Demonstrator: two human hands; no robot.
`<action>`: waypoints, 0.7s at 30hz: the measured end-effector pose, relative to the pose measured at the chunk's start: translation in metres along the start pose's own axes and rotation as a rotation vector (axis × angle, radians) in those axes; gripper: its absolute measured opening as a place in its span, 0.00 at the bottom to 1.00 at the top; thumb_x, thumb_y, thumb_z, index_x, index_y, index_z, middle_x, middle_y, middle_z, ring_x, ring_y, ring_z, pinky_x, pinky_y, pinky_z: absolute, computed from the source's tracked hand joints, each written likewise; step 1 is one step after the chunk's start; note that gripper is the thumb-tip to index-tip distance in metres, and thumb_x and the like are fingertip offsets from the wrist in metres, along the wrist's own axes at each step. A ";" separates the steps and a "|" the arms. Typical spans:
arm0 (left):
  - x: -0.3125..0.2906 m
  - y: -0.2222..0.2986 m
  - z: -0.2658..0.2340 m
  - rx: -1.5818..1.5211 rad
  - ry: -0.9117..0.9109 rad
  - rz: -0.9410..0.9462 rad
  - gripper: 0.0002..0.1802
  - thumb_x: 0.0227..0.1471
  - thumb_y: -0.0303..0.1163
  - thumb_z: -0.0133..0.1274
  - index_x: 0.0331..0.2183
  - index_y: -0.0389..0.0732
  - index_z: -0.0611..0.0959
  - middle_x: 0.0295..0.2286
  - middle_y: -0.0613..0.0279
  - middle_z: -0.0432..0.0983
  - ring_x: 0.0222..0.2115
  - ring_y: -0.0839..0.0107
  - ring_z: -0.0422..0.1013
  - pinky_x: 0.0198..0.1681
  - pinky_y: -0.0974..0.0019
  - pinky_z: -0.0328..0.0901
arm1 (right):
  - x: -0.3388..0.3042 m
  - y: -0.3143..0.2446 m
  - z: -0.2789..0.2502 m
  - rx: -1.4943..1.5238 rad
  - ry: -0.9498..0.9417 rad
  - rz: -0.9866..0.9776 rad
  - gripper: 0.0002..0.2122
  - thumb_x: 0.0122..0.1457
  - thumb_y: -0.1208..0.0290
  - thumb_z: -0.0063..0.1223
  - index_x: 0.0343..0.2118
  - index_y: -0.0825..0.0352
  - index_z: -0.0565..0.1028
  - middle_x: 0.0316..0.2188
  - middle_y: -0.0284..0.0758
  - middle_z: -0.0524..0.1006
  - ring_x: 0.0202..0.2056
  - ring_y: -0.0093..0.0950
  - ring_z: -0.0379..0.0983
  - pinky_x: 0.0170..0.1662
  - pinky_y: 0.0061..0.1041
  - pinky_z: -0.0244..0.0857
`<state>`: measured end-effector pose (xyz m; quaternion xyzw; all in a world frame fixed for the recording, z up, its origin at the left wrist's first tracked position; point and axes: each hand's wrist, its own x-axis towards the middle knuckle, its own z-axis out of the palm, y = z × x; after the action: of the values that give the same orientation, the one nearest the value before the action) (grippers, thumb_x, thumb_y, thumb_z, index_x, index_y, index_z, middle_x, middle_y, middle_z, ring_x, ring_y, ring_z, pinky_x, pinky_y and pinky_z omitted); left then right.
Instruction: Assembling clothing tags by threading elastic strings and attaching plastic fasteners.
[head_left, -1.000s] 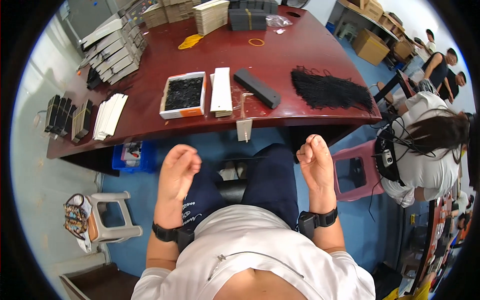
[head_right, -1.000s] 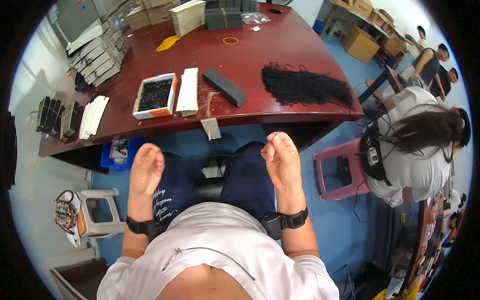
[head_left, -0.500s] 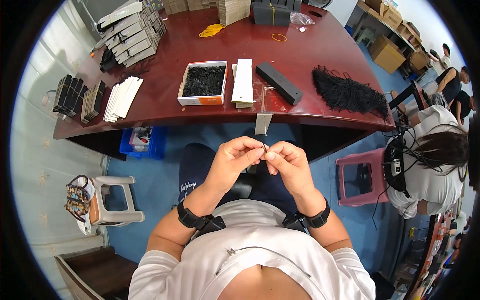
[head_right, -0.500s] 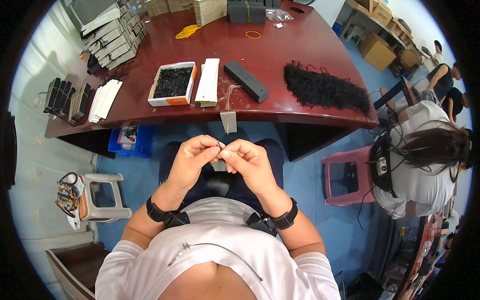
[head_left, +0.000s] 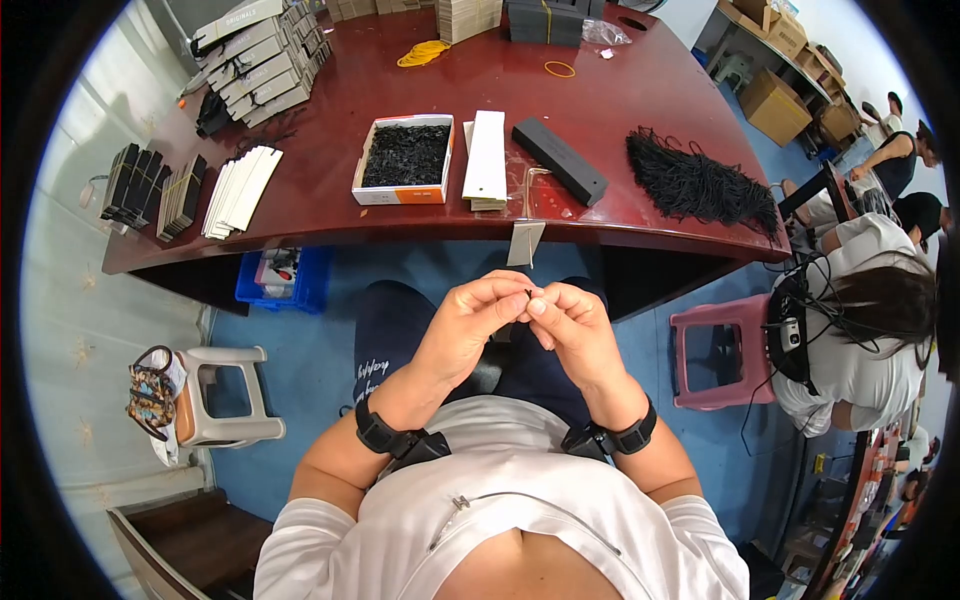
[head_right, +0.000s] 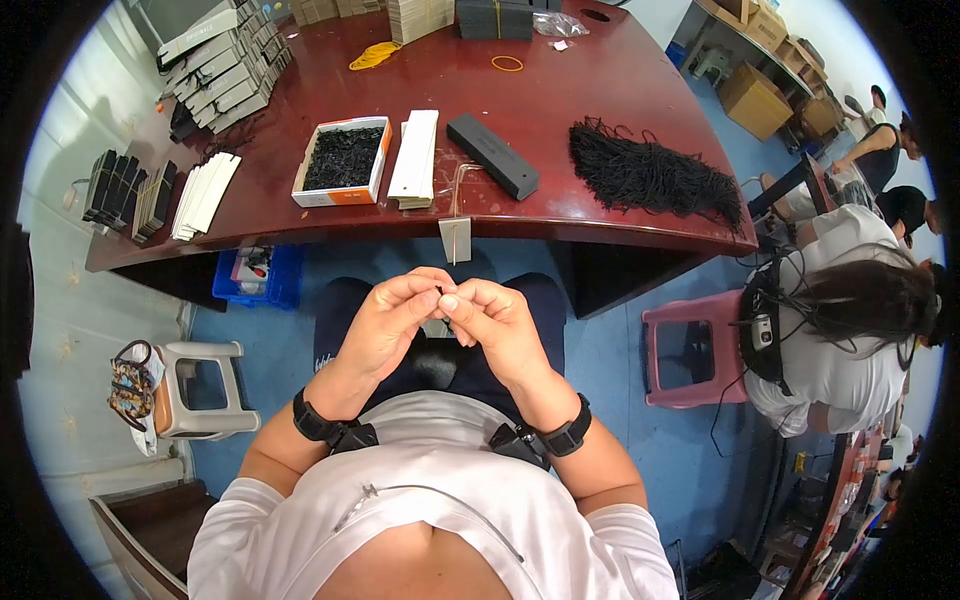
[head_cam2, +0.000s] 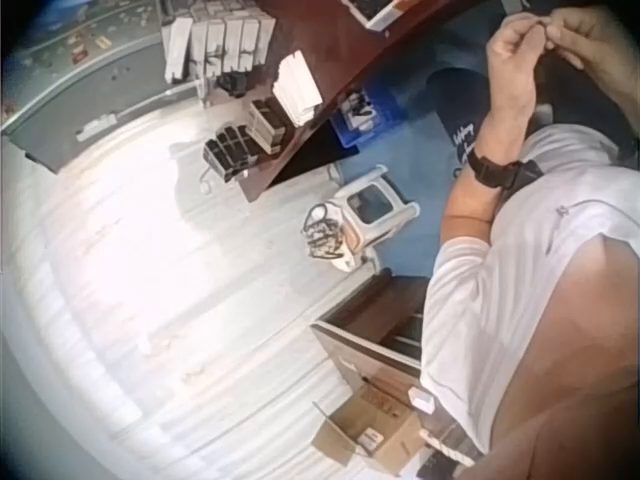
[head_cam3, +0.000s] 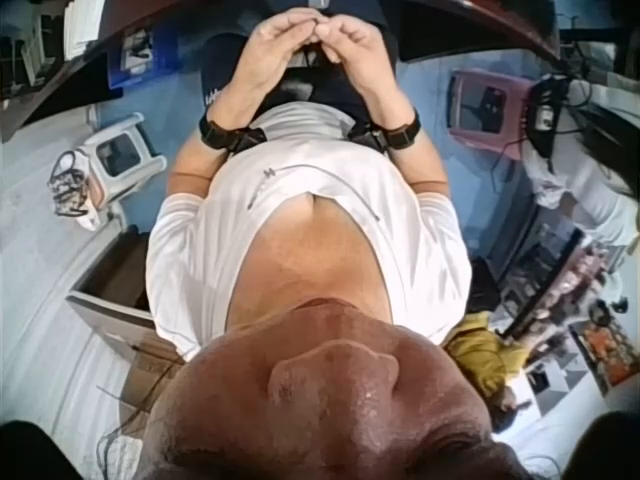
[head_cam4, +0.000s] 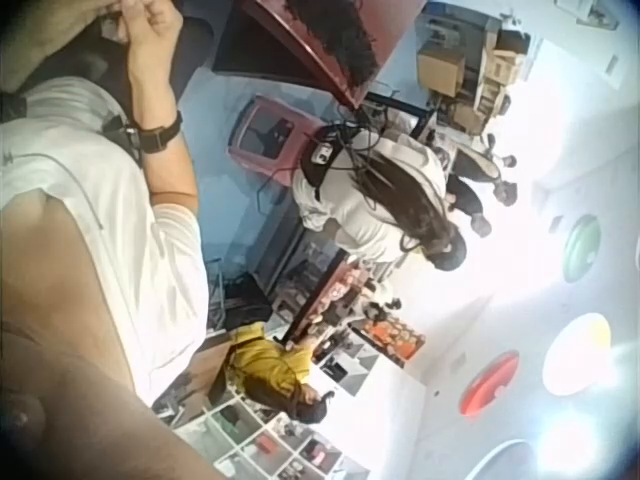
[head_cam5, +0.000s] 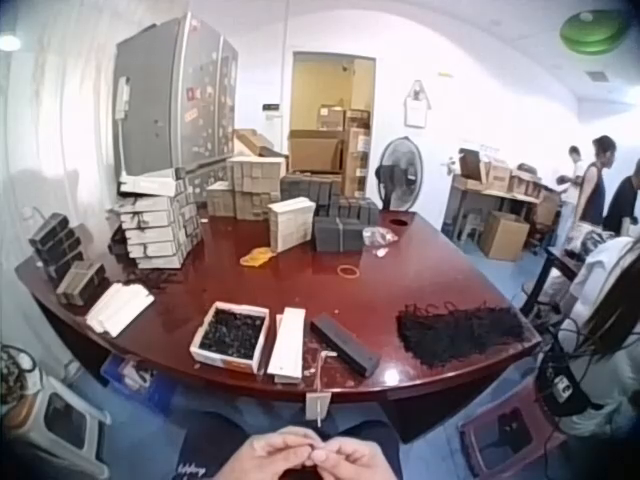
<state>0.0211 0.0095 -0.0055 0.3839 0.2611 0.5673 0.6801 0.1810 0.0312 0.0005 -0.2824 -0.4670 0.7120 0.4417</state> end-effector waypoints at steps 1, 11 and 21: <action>0.000 0.000 0.000 0.006 0.009 0.000 0.07 0.56 0.28 0.51 0.34 0.35 0.81 0.39 0.63 0.71 0.35 0.77 0.68 0.42 0.70 0.64 | 0.000 0.001 -0.001 -0.001 0.000 0.000 0.07 0.58 0.69 0.54 0.28 0.68 0.77 0.22 0.27 0.75 0.19 0.13 0.61 0.22 0.14 0.53; 0.002 0.000 -0.004 0.300 0.066 0.071 0.07 0.55 0.27 0.51 0.33 0.36 0.81 0.44 0.62 0.64 0.41 0.76 0.66 0.46 0.69 0.62 | 0.001 -0.003 -0.002 -0.158 0.076 -0.061 0.04 0.56 0.74 0.57 0.31 0.67 0.77 0.25 0.28 0.74 0.24 0.13 0.64 0.28 0.13 0.58; -0.002 0.013 -0.003 0.691 0.005 0.160 0.04 0.48 0.26 0.56 0.27 0.35 0.80 0.44 0.56 0.68 0.42 0.71 0.67 0.44 0.70 0.61 | -0.002 0.000 -0.009 -0.344 -0.020 -0.343 0.04 0.52 0.79 0.58 0.31 0.68 0.78 0.33 0.33 0.74 0.36 0.22 0.70 0.39 0.19 0.64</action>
<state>0.0111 0.0091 0.0034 0.6092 0.4081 0.4980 0.4630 0.1897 0.0330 -0.0029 -0.2630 -0.6268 0.5396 0.4968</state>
